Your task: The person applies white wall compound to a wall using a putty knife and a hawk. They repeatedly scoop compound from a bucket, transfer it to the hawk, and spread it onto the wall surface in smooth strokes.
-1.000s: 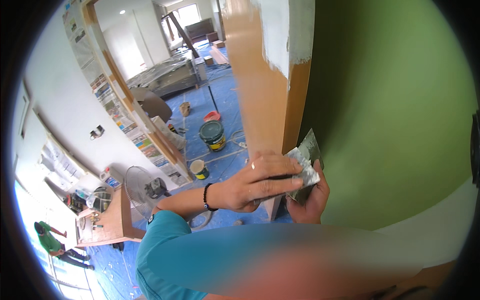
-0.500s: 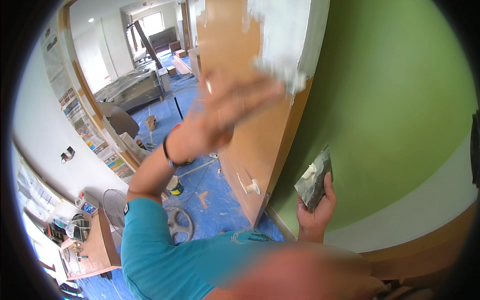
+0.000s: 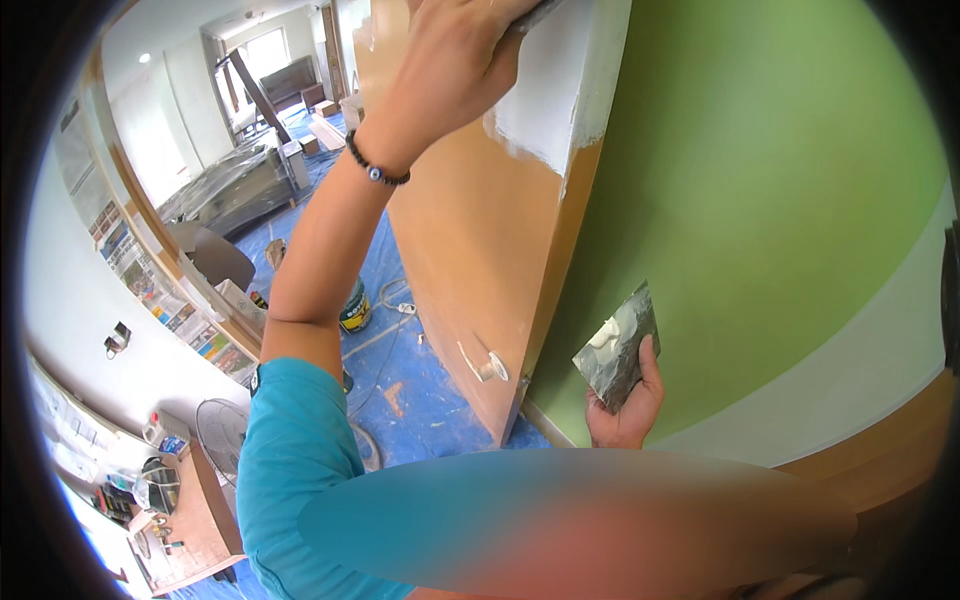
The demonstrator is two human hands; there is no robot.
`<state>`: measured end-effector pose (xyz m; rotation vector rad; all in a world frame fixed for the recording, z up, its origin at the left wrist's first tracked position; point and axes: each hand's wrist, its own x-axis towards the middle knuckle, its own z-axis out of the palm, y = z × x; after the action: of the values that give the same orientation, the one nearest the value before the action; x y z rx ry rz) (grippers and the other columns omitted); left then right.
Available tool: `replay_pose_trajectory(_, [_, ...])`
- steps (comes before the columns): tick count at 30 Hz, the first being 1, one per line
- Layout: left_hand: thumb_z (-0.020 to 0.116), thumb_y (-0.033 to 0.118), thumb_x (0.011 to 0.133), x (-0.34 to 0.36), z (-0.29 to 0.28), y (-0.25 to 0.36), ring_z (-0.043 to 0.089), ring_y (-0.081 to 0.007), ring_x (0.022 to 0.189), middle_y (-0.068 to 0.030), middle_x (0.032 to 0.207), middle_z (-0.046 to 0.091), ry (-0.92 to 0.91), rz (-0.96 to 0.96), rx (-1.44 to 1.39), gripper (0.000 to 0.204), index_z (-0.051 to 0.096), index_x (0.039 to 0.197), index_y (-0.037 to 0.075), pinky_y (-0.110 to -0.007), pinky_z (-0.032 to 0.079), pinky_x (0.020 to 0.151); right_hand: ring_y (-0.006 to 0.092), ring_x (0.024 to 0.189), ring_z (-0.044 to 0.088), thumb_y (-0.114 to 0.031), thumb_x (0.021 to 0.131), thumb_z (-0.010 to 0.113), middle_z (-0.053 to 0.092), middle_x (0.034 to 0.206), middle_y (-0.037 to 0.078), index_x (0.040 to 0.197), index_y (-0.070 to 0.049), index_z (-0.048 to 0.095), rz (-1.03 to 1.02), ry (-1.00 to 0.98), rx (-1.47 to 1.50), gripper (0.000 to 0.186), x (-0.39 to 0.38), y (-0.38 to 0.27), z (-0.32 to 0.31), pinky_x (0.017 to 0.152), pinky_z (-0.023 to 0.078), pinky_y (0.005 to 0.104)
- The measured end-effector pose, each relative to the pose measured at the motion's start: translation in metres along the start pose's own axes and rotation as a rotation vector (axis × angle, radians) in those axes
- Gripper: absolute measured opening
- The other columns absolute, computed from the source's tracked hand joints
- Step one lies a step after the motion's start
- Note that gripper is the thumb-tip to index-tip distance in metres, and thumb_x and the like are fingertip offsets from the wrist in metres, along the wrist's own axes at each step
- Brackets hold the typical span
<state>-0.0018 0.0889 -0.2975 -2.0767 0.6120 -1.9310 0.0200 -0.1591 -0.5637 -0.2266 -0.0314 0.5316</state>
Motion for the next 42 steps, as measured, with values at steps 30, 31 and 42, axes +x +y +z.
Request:
replay_pose_trajectory(30, [0.054, -0.011, 0.086, 0.127, -0.031, 0.065, 0.061, -0.0189, 0.114, -0.0009, 0.117, 0.072, -0.383, 0.303, 0.897, 0.040, 0.072, 0.116, 0.008, -0.047, 0.027, 0.112, 0.0253, 0.114, 0.067, -0.024, 0.106, 0.055, 0.069, 0.125, 0.011, 0.129, -0.004, 0.059, 0.174, -0.152, 0.155, 0.030, 0.030, -0.010, -0.036, 0.100, 0.056, 0.0410])
replay_pose_trajectory(31, [0.054, -0.010, 0.086, 0.130, -0.027, 0.066, 0.061, -0.0191, 0.114, -0.0011, 0.116, 0.072, -0.391, 0.342, 0.909, 0.039, 0.072, 0.114, 0.008, -0.047, 0.026, 0.113, 0.0251, 0.113, 0.069, -0.023, 0.106, 0.055, 0.070, 0.124, 0.011, 0.127, -0.004, 0.061, 0.181, -0.184, 0.174, 0.029, 0.031, -0.011, -0.037, 0.098, 0.057, 0.0401])
replay_pose_trajectory(42, [0.060, -0.005, 0.083, 0.093, -0.013, 0.105, 0.063, -0.0194, 0.115, -0.0053, 0.106, 0.072, -0.607, 0.282, 0.946, 0.030, 0.073, 0.109, 0.005, -0.056, 0.019, 0.117, 0.0254, 0.114, 0.068, -0.022, 0.108, 0.051, 0.069, 0.125, 0.012, 0.129, -0.003, 0.060, 0.272, -0.201, 0.221, 0.030, 0.039, -0.018, -0.039, 0.101, 0.056, 0.0406])
